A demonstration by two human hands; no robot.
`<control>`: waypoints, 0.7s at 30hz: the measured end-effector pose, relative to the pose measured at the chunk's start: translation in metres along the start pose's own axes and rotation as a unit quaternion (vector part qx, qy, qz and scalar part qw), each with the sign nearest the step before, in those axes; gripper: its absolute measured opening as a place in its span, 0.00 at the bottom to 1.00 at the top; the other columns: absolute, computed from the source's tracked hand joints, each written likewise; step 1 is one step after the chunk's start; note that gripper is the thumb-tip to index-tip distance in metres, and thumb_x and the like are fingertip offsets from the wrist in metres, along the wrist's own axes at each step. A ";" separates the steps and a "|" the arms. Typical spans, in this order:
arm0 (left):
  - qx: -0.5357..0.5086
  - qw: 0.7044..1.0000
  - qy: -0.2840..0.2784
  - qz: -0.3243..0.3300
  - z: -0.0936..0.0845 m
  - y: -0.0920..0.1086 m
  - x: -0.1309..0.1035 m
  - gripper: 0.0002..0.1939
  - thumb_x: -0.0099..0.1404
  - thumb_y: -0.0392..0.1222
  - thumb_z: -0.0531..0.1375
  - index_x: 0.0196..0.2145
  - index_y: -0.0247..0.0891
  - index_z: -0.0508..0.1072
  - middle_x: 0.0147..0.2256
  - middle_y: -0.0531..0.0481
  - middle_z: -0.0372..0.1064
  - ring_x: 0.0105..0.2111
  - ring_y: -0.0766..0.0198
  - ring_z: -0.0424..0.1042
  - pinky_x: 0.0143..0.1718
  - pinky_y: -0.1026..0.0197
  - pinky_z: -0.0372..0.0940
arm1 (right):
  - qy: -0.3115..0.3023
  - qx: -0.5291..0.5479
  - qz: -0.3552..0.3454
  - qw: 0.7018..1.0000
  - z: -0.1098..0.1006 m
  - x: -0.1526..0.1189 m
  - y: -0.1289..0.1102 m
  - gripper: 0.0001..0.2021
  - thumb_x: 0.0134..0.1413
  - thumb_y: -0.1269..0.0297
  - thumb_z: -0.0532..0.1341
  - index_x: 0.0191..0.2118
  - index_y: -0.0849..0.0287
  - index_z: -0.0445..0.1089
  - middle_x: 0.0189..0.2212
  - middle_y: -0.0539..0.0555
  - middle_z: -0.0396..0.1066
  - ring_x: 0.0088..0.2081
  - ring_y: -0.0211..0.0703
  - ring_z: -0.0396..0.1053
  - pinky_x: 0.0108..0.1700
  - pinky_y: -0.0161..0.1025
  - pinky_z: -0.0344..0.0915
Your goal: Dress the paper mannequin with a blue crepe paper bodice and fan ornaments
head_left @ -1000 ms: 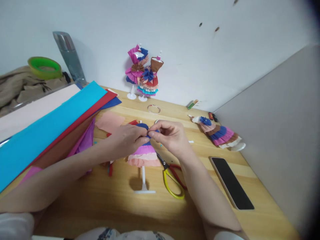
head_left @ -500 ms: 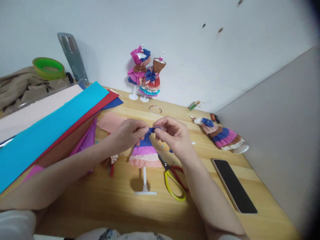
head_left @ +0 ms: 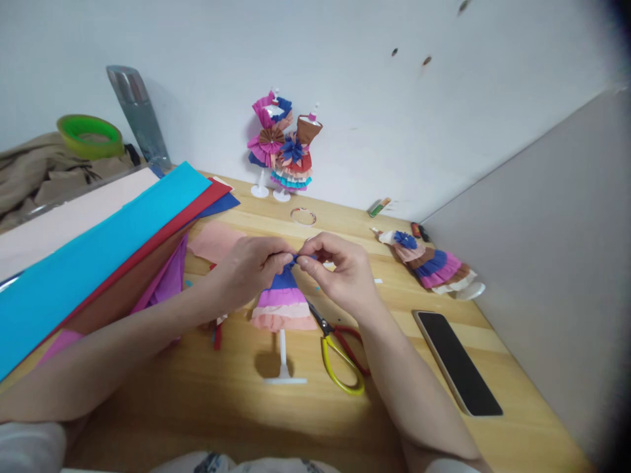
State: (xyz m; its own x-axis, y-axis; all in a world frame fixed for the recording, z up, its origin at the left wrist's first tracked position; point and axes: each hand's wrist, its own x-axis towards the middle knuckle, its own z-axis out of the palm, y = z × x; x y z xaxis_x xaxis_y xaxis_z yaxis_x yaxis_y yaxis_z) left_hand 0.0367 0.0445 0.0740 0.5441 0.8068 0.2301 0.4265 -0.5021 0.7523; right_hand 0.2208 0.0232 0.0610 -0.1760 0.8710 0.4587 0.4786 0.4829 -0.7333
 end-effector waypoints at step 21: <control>0.022 1.000 -0.003 0.012 -0.006 0.005 0.001 0.11 0.63 0.33 0.54 0.24 0.35 0.72 0.18 0.56 0.66 0.20 0.69 0.66 0.25 0.66 0.57 | 0.004 -0.048 -0.008 0.999 0.000 -0.002 -0.010 0.06 0.52 0.69 0.62 0.26 0.58 0.70 0.22 0.48 0.70 0.26 0.38 0.66 0.32 0.37 0.62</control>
State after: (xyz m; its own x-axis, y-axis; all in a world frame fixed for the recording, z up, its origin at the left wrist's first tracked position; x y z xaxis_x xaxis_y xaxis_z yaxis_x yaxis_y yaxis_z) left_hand 0.0350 0.0442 0.0814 0.5594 0.7922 0.2437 0.4441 -0.5347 0.7189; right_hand 0.2159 0.0166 0.0678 -0.1772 0.8622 0.4746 0.5554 0.4857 -0.6750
